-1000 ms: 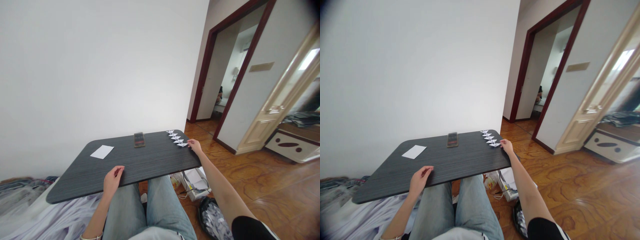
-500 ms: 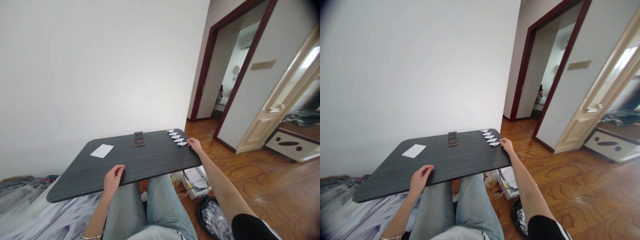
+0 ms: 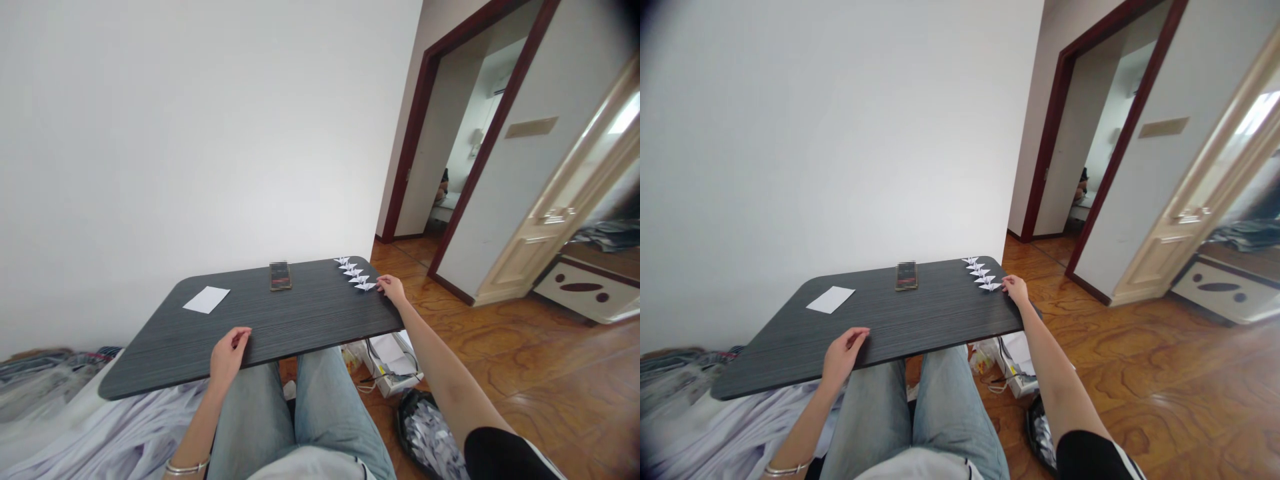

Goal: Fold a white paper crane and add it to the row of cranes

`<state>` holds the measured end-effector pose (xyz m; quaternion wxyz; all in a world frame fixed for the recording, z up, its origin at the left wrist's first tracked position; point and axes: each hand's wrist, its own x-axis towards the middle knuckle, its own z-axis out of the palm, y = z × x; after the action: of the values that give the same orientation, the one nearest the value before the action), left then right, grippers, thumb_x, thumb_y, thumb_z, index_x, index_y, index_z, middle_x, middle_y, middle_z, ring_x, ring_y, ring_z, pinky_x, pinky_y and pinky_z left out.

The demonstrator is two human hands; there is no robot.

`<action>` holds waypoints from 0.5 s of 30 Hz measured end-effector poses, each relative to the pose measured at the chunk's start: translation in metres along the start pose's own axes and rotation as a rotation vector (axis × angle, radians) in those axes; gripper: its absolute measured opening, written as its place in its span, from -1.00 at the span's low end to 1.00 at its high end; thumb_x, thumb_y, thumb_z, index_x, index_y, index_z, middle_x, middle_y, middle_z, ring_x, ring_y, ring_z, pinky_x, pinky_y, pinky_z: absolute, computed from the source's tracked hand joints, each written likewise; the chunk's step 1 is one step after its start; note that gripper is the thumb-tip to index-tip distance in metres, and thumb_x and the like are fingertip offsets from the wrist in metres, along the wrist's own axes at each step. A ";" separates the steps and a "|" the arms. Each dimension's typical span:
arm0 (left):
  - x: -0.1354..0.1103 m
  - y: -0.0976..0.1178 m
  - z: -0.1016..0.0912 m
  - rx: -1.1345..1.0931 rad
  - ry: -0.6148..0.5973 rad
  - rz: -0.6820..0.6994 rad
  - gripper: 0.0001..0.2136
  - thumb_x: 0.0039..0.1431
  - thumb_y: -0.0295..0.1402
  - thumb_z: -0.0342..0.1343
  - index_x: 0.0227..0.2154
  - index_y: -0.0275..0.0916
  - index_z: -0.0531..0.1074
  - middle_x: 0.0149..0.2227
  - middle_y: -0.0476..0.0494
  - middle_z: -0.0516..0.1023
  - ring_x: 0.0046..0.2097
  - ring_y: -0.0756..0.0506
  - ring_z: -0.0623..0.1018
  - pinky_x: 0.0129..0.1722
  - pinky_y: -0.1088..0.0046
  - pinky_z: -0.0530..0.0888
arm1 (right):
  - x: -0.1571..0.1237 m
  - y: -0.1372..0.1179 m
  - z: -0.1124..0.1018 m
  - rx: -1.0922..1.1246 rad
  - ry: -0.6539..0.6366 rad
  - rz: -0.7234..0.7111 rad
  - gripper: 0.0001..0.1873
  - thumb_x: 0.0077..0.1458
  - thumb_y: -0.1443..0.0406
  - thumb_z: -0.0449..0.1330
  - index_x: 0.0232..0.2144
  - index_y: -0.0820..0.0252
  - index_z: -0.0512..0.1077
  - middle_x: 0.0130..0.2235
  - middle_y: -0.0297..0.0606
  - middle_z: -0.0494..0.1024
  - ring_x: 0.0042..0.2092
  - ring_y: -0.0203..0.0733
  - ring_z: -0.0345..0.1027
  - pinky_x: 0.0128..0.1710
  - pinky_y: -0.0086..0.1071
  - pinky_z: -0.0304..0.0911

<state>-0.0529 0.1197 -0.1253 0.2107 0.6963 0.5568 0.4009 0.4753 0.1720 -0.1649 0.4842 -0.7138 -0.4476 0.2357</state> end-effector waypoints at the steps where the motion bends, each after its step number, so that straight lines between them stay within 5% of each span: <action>1: 0.000 0.000 0.000 -0.003 0.003 0.002 -0.72 0.07 -0.14 -0.05 -0.35 -0.18 0.47 -0.30 -0.10 0.59 -0.26 -0.14 0.55 -0.21 0.37 0.42 | -0.001 -0.001 0.000 0.007 0.006 0.002 -0.69 0.15 0.25 0.09 -0.06 0.25 0.30 -0.06 -0.16 0.39 -0.14 -0.14 0.35 -0.19 -0.17 0.33; 7: -0.001 0.000 0.000 -0.004 0.001 -0.013 -0.73 0.07 -0.17 -0.05 -0.35 -0.19 0.47 -0.28 -0.10 0.59 -0.25 -0.14 0.55 -0.21 0.38 0.42 | -0.007 -0.007 0.000 0.050 0.079 -0.023 -0.72 0.16 0.25 0.09 -0.09 0.26 0.32 -0.11 -0.19 0.42 -0.19 -0.18 0.38 -0.24 -0.22 0.35; 15: -0.003 -0.003 -0.001 0.012 0.013 -0.001 -0.75 0.07 -0.25 -0.05 -0.25 -0.19 0.45 -0.18 -0.12 0.54 -0.17 -0.13 0.52 -0.13 0.34 0.42 | -0.027 -0.021 -0.003 0.163 0.288 -0.068 -0.85 -0.01 0.30 0.10 -0.38 0.29 0.38 -0.52 -0.26 0.51 -0.57 -0.29 0.39 -0.64 -0.51 0.25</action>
<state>-0.0557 0.1178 -0.1280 0.2032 0.6945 0.5610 0.4021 0.4555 0.1497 -0.1477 0.6075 -0.6829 -0.3769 0.1501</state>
